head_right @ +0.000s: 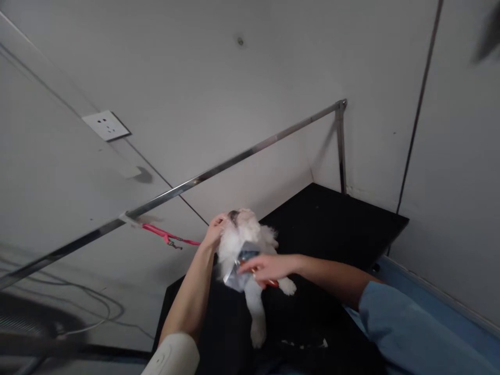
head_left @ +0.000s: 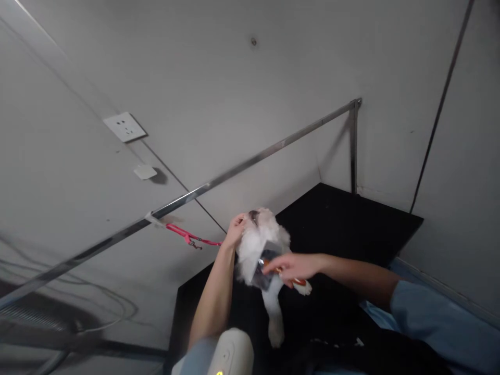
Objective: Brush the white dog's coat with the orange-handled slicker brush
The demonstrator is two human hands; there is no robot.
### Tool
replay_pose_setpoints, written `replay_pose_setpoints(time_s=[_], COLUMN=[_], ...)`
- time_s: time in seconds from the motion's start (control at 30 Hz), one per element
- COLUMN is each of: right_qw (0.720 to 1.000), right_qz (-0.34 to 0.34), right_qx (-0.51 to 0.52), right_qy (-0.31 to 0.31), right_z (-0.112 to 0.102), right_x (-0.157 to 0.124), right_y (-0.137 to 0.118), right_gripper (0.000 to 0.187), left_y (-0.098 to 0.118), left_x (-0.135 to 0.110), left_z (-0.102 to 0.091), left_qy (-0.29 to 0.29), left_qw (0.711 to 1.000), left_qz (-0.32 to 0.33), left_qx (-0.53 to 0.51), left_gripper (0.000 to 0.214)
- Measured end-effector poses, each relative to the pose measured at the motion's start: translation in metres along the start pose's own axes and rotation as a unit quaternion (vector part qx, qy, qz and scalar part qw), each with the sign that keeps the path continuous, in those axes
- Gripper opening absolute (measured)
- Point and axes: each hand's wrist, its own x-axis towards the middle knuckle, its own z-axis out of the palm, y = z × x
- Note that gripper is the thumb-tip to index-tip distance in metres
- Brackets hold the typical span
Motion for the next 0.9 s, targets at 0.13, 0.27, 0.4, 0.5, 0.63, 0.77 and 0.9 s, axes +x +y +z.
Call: replay_pose_setpoints(time_s=[0.13,0.27,0.4,0.5,0.63,0.77,0.9], right_qw=[0.979,0.971,0.987,0.988,0.968,0.974,0.974], right_qz=[-0.093,-0.034,0.070,0.033,-0.058,0.054,0.023], right_qx=[0.004,0.012,0.078,0.089,0.039,0.069,0.070], right_qy=[0.183,0.238,0.124,0.119,0.241,0.211,0.214], right_z=[-0.019,0.029,0.086,0.081,0.067,0.103,0.111], right_x=[0.027,0.026,-0.004,-0.006,0.014,0.007,0.004], right_y=[-0.002,0.069,0.112,0.104,0.112,0.141,0.145], right_gripper=[0.059,0.059,0.057,0.053,0.052,0.052,0.054], left_y=[-0.005,-0.018,-0.029,-0.031,-0.033,-0.041,-0.050], left_x=[0.013,0.023,0.027,0.028,0.027,0.024,0.024], left_z=[0.001,0.007,0.014,0.012,0.002,-0.006,-0.008], left_qy=[-0.001,0.038,0.102,0.125,0.151,0.160,0.171], left_qw=[1.000,0.999,0.995,0.992,0.988,0.986,0.983], left_qz=[-0.019,-0.030,-0.013,-0.030,0.003,0.034,0.043], left_qx=[-0.002,0.000,-0.001,-0.001,-0.006,-0.026,-0.059], left_gripper=[0.048,0.033,0.025,0.019,0.018,0.021,0.022])
